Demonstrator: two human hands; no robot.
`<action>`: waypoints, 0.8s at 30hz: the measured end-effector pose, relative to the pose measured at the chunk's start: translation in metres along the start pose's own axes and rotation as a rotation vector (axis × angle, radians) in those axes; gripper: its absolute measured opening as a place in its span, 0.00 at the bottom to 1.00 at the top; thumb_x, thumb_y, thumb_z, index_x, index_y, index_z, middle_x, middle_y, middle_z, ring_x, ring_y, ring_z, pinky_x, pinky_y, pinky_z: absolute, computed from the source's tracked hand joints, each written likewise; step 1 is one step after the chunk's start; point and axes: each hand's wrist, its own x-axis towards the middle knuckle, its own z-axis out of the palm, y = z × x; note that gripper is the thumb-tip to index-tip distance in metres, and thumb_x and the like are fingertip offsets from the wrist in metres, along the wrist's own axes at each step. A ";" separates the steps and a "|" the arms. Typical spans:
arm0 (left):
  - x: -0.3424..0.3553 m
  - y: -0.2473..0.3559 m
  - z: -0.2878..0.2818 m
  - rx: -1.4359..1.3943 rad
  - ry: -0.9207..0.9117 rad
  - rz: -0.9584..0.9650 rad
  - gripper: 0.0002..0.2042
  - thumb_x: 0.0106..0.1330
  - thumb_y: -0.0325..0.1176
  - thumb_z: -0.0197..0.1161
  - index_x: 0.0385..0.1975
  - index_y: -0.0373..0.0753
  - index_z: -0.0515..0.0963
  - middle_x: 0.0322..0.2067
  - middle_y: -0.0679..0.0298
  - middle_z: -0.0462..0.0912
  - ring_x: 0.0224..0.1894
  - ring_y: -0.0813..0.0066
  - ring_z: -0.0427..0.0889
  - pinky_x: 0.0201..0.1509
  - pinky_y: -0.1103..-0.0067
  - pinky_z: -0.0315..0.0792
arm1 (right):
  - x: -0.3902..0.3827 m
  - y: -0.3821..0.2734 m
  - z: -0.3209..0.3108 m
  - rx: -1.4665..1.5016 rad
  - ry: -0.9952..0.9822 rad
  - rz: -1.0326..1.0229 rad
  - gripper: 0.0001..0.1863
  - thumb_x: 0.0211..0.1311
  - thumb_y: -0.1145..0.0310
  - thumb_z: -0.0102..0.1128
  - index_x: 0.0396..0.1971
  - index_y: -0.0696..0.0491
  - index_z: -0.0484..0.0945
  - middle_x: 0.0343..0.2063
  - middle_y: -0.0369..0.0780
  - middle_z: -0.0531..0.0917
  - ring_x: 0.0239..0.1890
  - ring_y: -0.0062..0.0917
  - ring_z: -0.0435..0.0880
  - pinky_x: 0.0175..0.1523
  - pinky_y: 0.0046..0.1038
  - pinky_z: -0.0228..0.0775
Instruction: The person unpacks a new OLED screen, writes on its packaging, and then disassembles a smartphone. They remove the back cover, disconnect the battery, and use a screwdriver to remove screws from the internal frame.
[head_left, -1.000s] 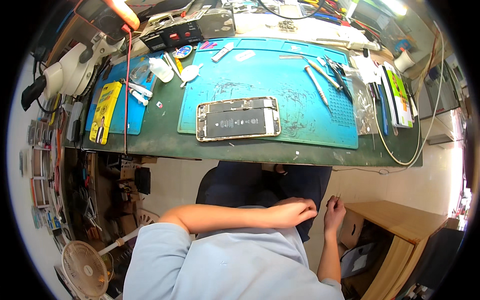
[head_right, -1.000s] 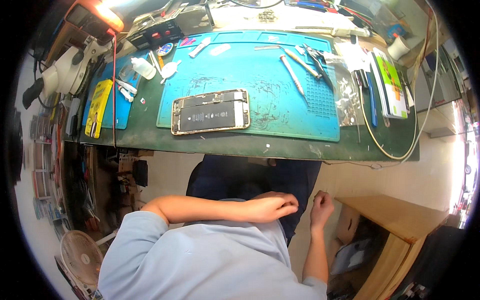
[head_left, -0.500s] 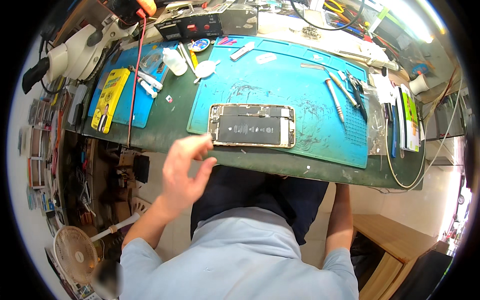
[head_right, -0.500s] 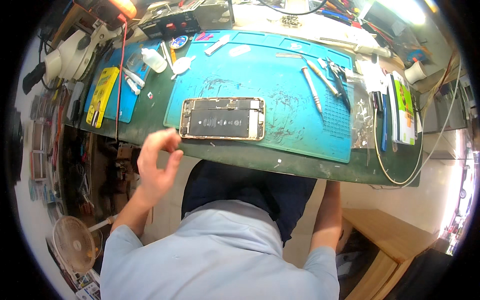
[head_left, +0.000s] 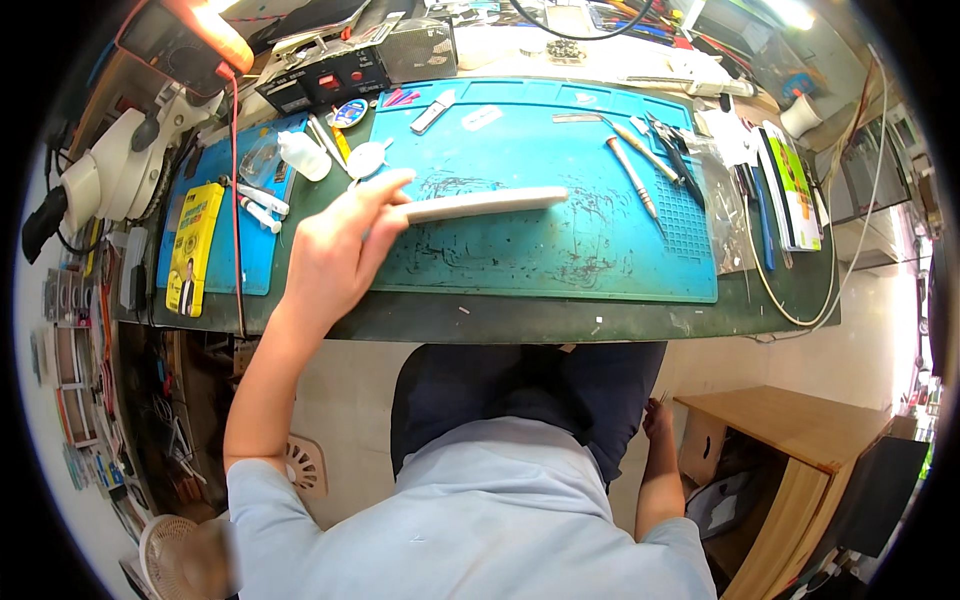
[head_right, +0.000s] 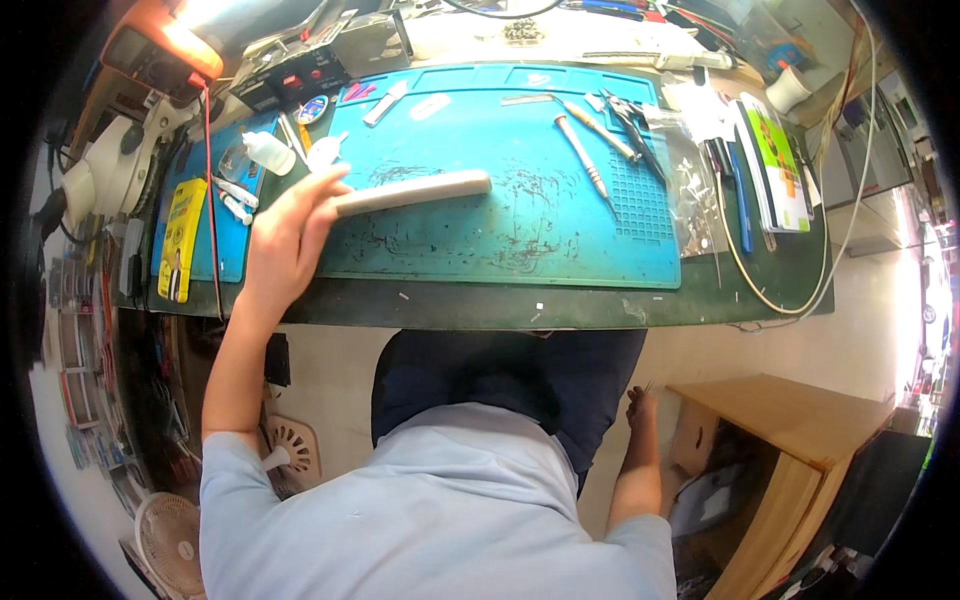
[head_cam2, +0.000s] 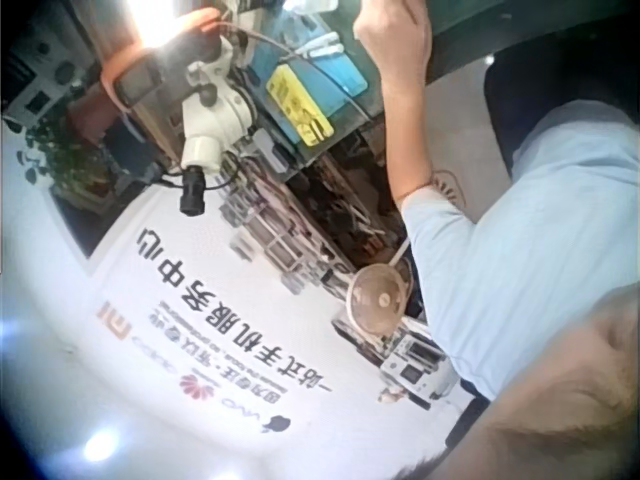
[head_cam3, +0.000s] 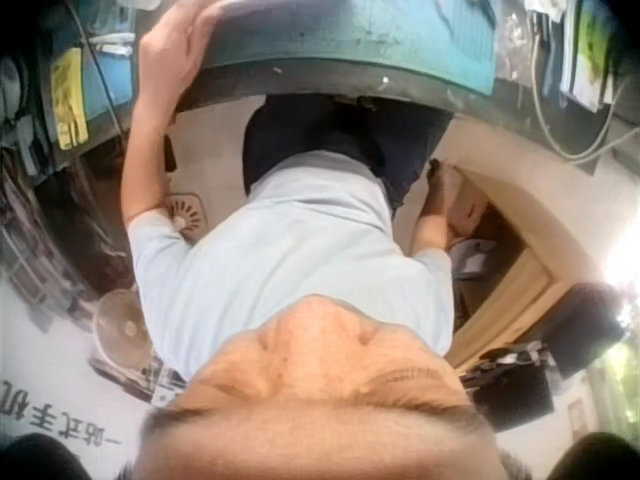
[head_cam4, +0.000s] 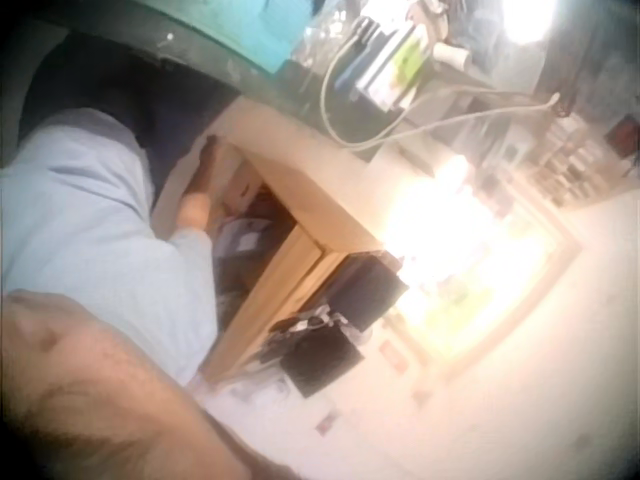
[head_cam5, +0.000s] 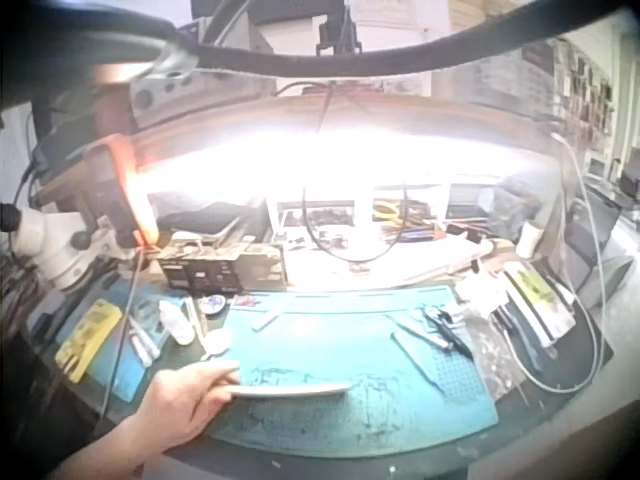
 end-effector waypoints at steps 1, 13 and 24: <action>0.007 -0.002 0.003 0.014 0.048 0.001 0.12 0.73 0.30 0.60 0.52 0.36 0.80 0.38 0.52 0.86 0.37 0.60 0.87 0.43 0.73 0.79 | 0.002 0.006 -0.007 -0.027 0.036 0.015 0.13 0.72 0.60 0.55 0.47 0.51 0.81 0.29 0.33 0.83 0.14 0.16 0.62 0.17 0.22 0.54; 0.026 -0.019 0.019 -0.294 0.016 -0.181 0.15 0.66 0.32 0.70 0.50 0.36 0.79 0.43 0.63 0.82 0.47 0.75 0.81 0.50 0.77 0.76 | 0.010 0.033 0.020 0.087 -0.141 -0.278 0.16 0.67 0.64 0.61 0.45 0.62 0.81 0.27 0.37 0.83 0.17 0.22 0.74 0.20 0.28 0.64; 0.010 -0.011 -0.004 -0.189 -0.061 0.090 0.15 0.66 0.21 0.61 0.52 0.36 0.80 0.52 0.56 0.83 0.54 0.60 0.82 0.60 0.71 0.73 | 0.016 0.041 0.019 0.000 0.042 -0.494 0.14 0.66 0.66 0.62 0.39 0.63 0.82 0.22 0.37 0.80 0.18 0.24 0.76 0.21 0.29 0.65</action>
